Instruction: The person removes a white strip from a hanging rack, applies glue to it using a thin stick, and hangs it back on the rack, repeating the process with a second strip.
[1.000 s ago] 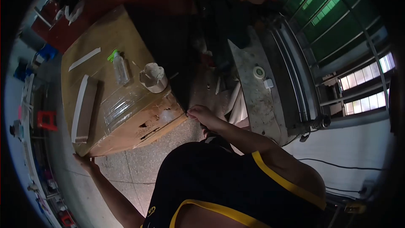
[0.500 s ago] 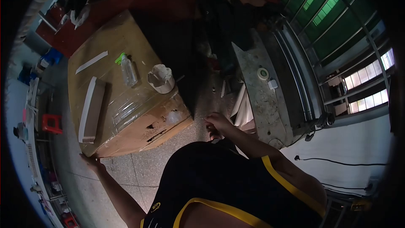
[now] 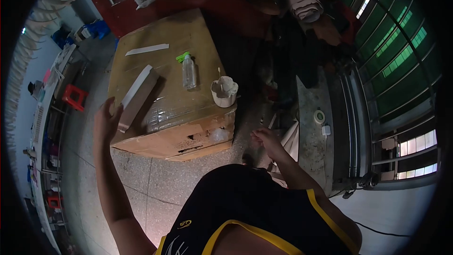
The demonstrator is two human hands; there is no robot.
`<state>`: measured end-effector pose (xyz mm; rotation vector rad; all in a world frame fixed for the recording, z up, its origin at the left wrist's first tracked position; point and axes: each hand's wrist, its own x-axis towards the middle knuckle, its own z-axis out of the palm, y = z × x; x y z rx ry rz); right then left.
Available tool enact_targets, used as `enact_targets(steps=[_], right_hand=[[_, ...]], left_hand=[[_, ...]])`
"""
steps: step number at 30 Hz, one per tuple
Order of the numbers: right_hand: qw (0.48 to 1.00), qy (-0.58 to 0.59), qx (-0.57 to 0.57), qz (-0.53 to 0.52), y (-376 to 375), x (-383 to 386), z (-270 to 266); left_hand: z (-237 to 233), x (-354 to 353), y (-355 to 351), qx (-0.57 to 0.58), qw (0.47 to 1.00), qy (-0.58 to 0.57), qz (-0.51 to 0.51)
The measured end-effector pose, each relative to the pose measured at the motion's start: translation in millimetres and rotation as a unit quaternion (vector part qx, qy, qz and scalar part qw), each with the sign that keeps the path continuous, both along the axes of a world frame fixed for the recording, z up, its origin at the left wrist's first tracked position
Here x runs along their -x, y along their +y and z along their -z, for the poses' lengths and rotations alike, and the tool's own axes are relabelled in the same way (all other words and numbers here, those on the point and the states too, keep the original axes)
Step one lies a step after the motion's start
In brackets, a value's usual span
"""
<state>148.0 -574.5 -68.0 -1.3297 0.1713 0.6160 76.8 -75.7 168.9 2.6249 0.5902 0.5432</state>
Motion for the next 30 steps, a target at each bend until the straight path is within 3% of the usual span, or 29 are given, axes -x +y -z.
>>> enact_targets(steps=[2, 3, 5, 6, 12, 19, 25, 30], right_hand=[[1.000, -0.009, 0.016, 0.002, 3.2, -2.6, -16.1], [0.999, -0.018, 0.031, 0.013, 4.9, -5.4, -23.4], [0.998, -0.043, 0.035, 0.017, 4.2, -13.0, -30.9], [0.997, -0.068, 0.039, 0.028, 4.7, -17.8, -38.0], [0.979, -0.194, 0.059, 0.028, 10.6, -40.6, -117.9], [0.940, -0.338, 0.050, -0.008, 39.3, -48.4, -190.9], [0.916, -0.399, 0.035, -0.022, 62.6, -46.0, -221.9], [0.870, -0.481, 0.099, -0.028, 80.4, -46.4, -239.8]], left_hand=[[3.0, -9.8, -3.0, -0.087, 0.993, 0.062, 0.041], [0.4, -14.8, -3.6, -0.086, 0.994, 0.062, 0.033], [-4.2, -21.9, -3.8, -0.093, 0.974, 0.201, 0.055], [-4.5, -22.0, -4.7, -0.092, 0.974, 0.201, 0.049], [-4.8, -17.1, -7.5, -0.065, 0.982, 0.172, 0.030], [-23.3, -0.6, -27.6, -0.110, 0.993, 0.034, 0.021], [-26.4, 14.4, -27.7, -0.136, 0.989, -0.053, 0.025], [-27.1, 32.2, -32.5, -0.171, 0.978, -0.121, 0.013]])
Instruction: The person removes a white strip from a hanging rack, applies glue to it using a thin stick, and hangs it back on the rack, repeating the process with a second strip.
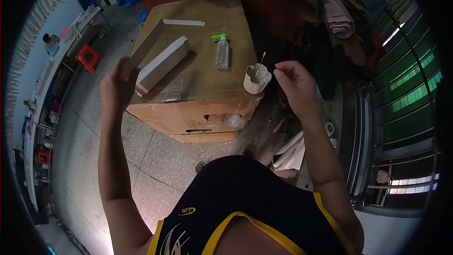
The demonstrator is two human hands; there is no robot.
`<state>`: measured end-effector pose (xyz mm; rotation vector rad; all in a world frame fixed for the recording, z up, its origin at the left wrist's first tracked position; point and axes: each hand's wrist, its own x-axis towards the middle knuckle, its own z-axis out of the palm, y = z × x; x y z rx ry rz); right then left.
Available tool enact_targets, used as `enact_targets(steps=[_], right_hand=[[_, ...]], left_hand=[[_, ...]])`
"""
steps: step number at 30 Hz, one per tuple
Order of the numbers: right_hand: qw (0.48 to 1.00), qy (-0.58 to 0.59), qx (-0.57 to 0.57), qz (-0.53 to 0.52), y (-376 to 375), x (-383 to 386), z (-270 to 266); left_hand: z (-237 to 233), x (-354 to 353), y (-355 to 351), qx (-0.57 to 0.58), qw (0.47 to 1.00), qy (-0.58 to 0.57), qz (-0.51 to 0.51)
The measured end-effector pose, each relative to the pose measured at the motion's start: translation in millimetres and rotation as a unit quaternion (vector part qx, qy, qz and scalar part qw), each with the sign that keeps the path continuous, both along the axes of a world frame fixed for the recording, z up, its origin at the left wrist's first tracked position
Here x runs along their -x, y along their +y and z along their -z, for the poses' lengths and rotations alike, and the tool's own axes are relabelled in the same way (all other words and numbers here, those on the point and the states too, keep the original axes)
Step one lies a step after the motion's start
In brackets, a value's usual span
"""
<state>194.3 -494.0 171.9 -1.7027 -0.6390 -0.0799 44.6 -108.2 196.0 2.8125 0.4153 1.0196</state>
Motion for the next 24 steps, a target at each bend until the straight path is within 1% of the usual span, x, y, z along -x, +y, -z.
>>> enact_targets(steps=[1, 2, 3, 4, 5, 6, 7, 8, 9, 10, 11, 12, 13, 15, 16, 17, 19, 21, 24], right_hand=[[1.000, -0.001, -0.001, 0.001, 4.0, -1.2, -4.9], [0.999, -0.030, 0.015, -0.003, 8.1, -3.2, -10.7], [0.998, -0.060, 0.030, -0.005, 12.0, -5.3, -17.0], [0.998, -0.062, 0.028, 0.000, 15.8, -6.3, -25.4], [0.995, -0.076, 0.066, -0.013, 19.4, -7.1, -34.5], [0.990, -0.090, 0.104, -0.024, 23.0, -9.3, -40.1], [0.991, -0.091, 0.101, -0.018, 27.4, -12.5, -41.9], [0.986, -0.108, 0.123, -0.023, 31.1, -15.7, -42.7], [0.981, -0.124, 0.145, -0.027, 31.7, -19.2, -42.9], [0.981, -0.124, 0.145, -0.021, 29.9, -23.5, -42.6], [0.981, -0.103, 0.165, -0.024, 28.4, -27.6, -41.6], [0.979, -0.082, 0.185, -0.029, 27.1, -30.7, -39.7], [0.979, -0.083, 0.185, -0.026, 25.1, -33.5, -36.7], [0.976, -0.068, 0.208, -0.019, 20.0, -39.7, -29.7], [0.975, -0.068, 0.209, -0.019, 18.4, -41.7, -26.5], [0.971, -0.067, 0.229, -0.026, 17.5, -43.3, -23.4], [0.966, -0.067, 0.247, -0.034, 17.8, -44.6, -21.1], [0.962, -0.061, 0.263, -0.042, 18.5, -45.1, -20.7], [0.965, -0.055, 0.249, -0.059, 18.4, -49.6, -14.7]], left_hand=[[1.1, 5.5, -3.9, 0.033, 0.999, -0.029, -0.019], [2.4, 10.8, -7.6, 0.065, 0.996, -0.058, -0.037], [9.3, 16.0, -5.3, 0.064, 0.996, -0.059, -0.034], [22.3, 21.5, 2.1, 0.136, 0.984, -0.114, 0.016], [33.6, 26.7, 6.8, 0.208, 0.961, -0.167, 0.066], [42.2, 32.6, 7.1, 0.206, 0.961, -0.168, 0.073], [50.2, 39.5, 6.4, 0.310, 0.918, -0.201, 0.145], [54.8, 45.4, 4.4, 0.409, 0.857, -0.228, 0.216], [55.9, 47.8, -2.6, 0.409, 0.856, -0.225, 0.222], [56.8, 48.3, -13.6, 0.513, 0.758, -0.274, 0.294], [58.4, 50.4, -21.6, 0.604, 0.640, -0.314, 0.356], [63.7, 54.2, -24.7, 0.647, 0.587, -0.317, 0.369], [71.1, 55.4, -27.8, 0.647, 0.586, -0.316, 0.372], [88.1, 54.2, -32.2, 0.691, 0.520, -0.325, 0.383], [94.2, 52.2, -31.6, 0.687, 0.509, -0.293, 0.428], [97.7, 50.4, -33.9, 0.688, 0.508, -0.293, 0.427], [101.6, 45.8, -44.1, 0.681, 0.524, -0.245, 0.450], [95.9, 40.5, -56.0, 0.689, 0.530, -0.237, 0.434], [92.6, 32.5, -69.2, 0.691, 0.542, -0.214, 0.427]])
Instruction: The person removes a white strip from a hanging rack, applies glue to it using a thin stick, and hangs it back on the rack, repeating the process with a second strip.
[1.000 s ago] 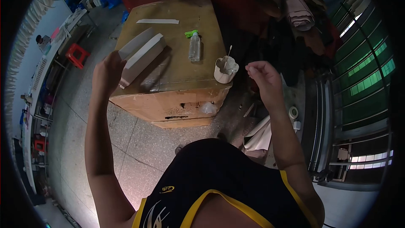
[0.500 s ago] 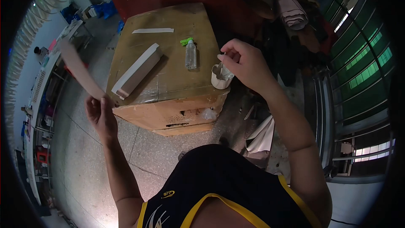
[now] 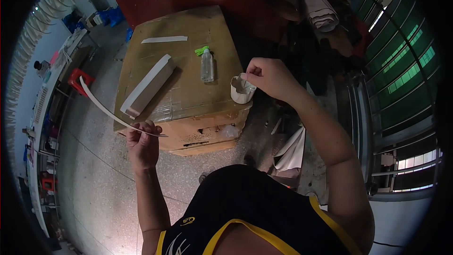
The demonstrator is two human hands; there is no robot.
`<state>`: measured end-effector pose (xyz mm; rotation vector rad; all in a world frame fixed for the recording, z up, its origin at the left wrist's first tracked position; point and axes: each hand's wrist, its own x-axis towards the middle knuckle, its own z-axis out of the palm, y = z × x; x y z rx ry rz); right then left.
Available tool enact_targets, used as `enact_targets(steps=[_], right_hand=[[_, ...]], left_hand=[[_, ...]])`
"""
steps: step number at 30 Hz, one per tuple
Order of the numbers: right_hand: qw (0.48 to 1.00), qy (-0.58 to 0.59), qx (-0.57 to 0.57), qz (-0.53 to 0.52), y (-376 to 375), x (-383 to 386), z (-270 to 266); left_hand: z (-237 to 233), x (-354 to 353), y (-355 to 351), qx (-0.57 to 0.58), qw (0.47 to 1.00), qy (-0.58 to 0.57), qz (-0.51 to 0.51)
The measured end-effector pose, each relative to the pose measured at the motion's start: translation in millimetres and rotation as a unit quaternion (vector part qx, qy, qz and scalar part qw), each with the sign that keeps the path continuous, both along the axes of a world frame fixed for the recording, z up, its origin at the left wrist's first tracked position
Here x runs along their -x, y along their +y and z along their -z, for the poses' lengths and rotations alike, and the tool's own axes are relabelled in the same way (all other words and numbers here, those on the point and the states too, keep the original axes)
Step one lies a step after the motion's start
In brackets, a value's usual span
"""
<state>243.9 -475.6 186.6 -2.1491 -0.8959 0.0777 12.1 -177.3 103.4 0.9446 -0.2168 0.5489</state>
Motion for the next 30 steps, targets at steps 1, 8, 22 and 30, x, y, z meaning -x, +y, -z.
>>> enact_targets(steps=[1, 8, 22, 30], right_hand=[[1.000, 0.000, 0.000, 0.000, 0.2, -0.7, 1.5], [1.000, 0.007, 0.017, -0.014, 1.8, 0.5, -1.6], [0.992, -0.051, -0.114, 0.020, -53.2, 13.0, -164.4], [0.869, 0.115, -0.481, -0.025, -75.2, 7.1, -101.8]], left_hand=[[-0.4, -2.8, -3.6, -0.011, 1.000, 0.003, 0.007], [3.5, -13.1, -20.8, -0.020, 0.999, 0.008, 0.049], [19.7, -34.8, -35.3, -0.025, 0.995, -0.033, 0.086], [12.3, -39.5, -50.2, -0.024, 0.992, -0.028, 0.120]])
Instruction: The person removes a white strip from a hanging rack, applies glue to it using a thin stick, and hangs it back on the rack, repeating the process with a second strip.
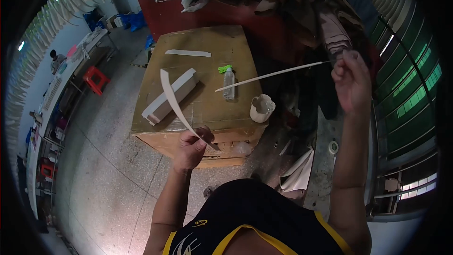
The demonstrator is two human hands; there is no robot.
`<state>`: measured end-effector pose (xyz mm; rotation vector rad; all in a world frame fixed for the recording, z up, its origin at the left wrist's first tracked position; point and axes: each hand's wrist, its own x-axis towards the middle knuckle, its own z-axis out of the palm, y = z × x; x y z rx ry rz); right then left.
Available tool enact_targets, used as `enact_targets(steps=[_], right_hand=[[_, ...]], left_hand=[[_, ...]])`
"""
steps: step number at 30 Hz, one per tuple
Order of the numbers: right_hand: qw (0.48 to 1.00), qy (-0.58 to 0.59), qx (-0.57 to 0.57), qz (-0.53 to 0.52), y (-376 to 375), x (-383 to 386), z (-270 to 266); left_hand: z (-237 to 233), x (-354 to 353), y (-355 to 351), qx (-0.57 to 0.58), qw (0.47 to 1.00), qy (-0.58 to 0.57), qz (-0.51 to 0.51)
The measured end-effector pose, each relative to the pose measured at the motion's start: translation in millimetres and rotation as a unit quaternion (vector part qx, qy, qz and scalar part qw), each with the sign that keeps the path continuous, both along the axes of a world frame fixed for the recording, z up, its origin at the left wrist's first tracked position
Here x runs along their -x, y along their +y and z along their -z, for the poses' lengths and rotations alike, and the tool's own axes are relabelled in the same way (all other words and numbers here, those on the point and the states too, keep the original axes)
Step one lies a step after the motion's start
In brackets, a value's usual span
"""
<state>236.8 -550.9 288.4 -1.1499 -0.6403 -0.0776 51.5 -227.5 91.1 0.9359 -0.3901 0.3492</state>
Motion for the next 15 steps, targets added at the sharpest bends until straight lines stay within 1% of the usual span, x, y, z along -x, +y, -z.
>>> enact_targets(steps=[1, 2, 3, 5, 8, 12, 15], right_hand=[[0.996, 0.066, -0.064, -0.020, 5.7, 2.8, 11.5], [0.982, 0.133, -0.127, -0.039, 11.1, 4.9, 21.0], [0.982, 0.130, -0.129, -0.045, 16.3, 5.6, 30.3], [0.960, 0.206, -0.178, -0.069, 25.9, 5.8, 44.8], [0.949, 0.234, -0.194, -0.084, 37.1, 6.6, 55.7], [0.944, 0.239, -0.205, -0.101, 45.0, 4.8, 62.8], [0.940, 0.252, -0.209, -0.094, 47.4, 1.5, 67.3]], left_hand=[[-1.5, -0.2, -3.6, 0.026, 1.000, 0.008, 0.014], [-1.3, -1.0, -4.3, 0.019, 1.000, 0.009, 0.019], [-0.8, -0.8, -4.5, 0.016, 1.000, 0.006, 0.013], [-0.7, -0.4, -5.2, -0.019, 0.999, 0.028, 0.033], [-1.2, 0.4, -7.4, -0.026, 0.998, 0.031, 0.042], [-1.3, 2.3, -8.5, -0.052, 0.997, 0.039, 0.040], [-3.3, 3.4, -9.1, -0.054, 0.997, 0.039, 0.038]])
